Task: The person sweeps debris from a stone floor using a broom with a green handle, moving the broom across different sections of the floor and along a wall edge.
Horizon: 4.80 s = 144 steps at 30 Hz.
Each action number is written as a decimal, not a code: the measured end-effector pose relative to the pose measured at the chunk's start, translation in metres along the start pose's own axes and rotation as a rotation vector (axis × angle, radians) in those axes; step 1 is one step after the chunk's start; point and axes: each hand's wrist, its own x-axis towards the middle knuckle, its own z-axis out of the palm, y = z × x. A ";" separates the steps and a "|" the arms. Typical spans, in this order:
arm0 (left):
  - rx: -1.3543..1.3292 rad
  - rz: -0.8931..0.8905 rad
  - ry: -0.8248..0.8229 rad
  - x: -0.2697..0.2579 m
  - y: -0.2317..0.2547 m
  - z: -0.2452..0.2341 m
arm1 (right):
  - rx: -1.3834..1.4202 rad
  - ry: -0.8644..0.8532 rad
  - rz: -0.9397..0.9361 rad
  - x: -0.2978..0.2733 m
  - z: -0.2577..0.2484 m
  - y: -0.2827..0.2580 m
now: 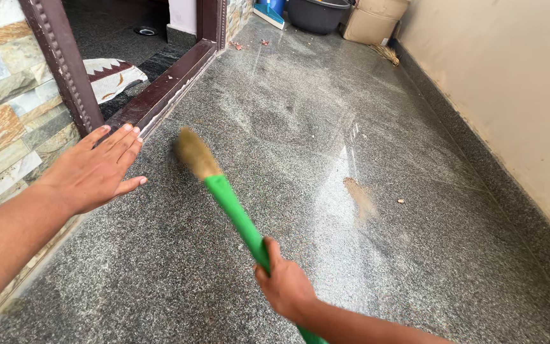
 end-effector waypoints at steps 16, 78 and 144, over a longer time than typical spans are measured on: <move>0.021 0.037 -0.071 -0.001 0.005 -0.005 | -0.044 -0.147 -0.022 0.021 -0.003 -0.029; 0.002 0.025 -0.062 -0.007 -0.002 -0.010 | -0.362 0.068 -0.039 0.016 -0.055 -0.002; -0.086 0.007 -0.028 0.014 0.018 0.005 | -0.361 -0.079 0.059 0.037 -0.025 0.039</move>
